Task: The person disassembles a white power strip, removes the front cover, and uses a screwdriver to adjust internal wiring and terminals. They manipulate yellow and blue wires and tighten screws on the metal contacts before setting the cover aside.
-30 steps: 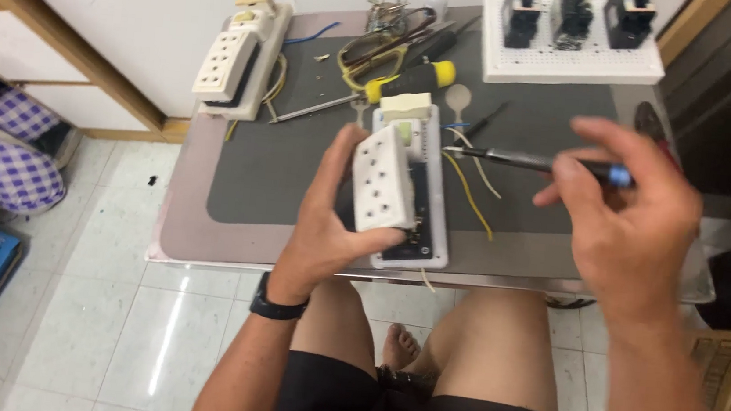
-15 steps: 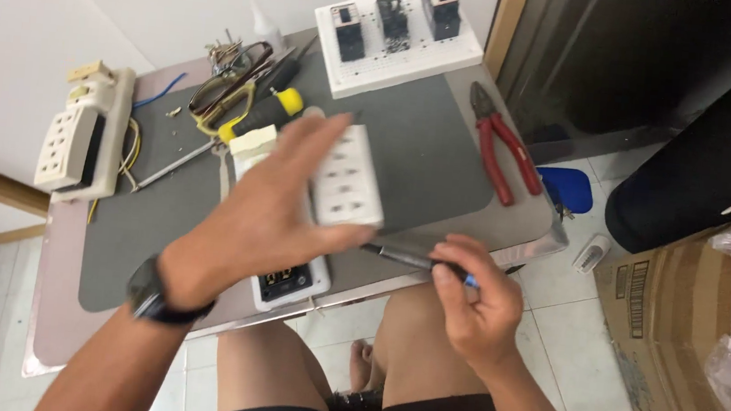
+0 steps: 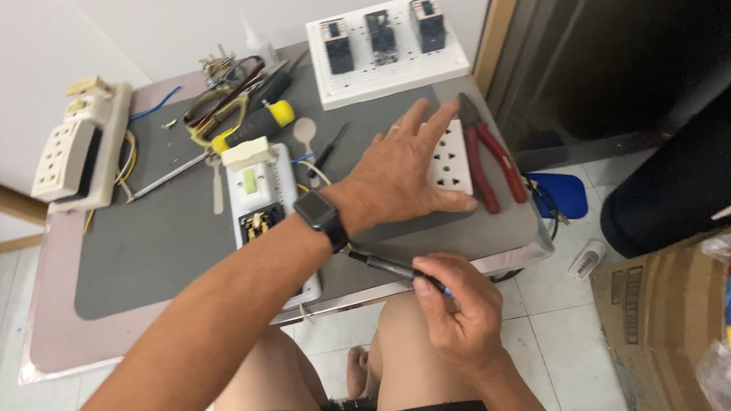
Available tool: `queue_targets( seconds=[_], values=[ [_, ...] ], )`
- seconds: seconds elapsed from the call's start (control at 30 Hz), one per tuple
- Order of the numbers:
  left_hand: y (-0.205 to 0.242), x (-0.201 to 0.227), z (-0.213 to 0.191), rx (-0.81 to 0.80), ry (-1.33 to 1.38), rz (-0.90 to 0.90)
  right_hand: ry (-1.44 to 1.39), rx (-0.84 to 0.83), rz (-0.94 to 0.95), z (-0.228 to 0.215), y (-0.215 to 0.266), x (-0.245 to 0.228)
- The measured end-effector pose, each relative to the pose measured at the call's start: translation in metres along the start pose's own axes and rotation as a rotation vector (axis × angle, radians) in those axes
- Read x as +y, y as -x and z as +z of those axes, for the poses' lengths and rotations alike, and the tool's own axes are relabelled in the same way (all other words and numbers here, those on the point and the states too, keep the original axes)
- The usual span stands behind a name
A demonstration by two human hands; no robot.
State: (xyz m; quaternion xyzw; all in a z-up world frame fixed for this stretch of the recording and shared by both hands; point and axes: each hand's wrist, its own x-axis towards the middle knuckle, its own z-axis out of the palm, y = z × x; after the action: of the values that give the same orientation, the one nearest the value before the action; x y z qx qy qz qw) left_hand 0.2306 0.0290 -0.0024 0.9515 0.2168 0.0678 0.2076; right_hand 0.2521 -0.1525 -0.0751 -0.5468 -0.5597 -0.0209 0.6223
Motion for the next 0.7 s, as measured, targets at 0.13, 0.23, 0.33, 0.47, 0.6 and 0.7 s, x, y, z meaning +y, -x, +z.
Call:
queue_targets(
  seconds=[0.13, 0.23, 0.33, 0.47, 0.6, 0.7],
  values=[
    [0.040, -0.033, -0.043, 0.208, 0.153, 0.106, 0.032, -0.023, 0.039, -0.004, 0.010, 0.006],
    [0.111, -0.074, -0.077, 0.523, 0.090, 0.197, 0.110, -0.090, 0.192, -0.004, 0.029, 0.010],
    [0.185, -0.079, -0.107, 0.618, 0.194, -0.106, 0.096, -0.061, 0.185, 0.000, 0.021, -0.001],
    [0.236, -0.104, -0.075, 0.610, 0.447, -0.420, -0.061, 0.056, 0.166, 0.018, 0.015, -0.012],
    [0.258, -0.104, -0.045, 0.651, 0.380, -0.357, 0.001, 0.089, 0.044, 0.024, 0.011, -0.009],
    [0.260, -0.105, -0.045, 0.656, 0.389, -0.332, -0.017, 0.105, 0.070, 0.027, 0.011, -0.010]
  ],
)
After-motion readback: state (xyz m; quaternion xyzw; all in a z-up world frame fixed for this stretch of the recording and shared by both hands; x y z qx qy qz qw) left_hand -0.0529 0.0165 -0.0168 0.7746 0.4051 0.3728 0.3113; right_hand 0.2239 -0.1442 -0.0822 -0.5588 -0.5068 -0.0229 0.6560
